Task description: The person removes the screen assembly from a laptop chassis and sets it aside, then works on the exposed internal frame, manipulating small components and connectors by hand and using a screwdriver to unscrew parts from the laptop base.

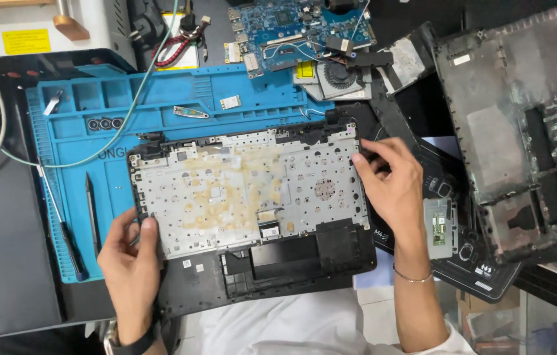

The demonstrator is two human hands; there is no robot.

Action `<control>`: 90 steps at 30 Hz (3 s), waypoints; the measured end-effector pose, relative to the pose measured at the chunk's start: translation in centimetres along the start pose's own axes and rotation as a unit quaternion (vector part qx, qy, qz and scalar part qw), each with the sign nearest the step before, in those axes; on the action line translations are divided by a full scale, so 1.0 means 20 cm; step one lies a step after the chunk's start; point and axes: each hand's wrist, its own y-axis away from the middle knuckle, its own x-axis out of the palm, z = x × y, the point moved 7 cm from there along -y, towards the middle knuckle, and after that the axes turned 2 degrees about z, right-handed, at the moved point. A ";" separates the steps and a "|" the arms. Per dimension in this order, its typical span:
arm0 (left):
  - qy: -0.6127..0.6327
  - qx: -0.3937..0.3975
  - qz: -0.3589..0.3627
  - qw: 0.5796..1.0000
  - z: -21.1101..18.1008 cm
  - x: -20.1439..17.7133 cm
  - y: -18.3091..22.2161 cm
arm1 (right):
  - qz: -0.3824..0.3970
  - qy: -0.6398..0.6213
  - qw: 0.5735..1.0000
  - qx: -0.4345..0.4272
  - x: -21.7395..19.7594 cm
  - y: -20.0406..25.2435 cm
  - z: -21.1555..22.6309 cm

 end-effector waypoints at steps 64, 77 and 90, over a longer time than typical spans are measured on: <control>-0.163 0.027 0.007 0.986 -0.64 -0.20 -0.01 | 0.075 0.090 0.970 -0.211 -0.01 0.01 0.39; -0.317 0.388 0.170 0.849 -0.57 -0.17 0.26 | 0.076 0.086 0.969 -0.219 0.02 0.00 0.34; -0.399 0.423 0.169 0.796 -0.47 -0.11 0.25 | 0.094 0.073 0.971 -0.209 0.06 0.04 0.34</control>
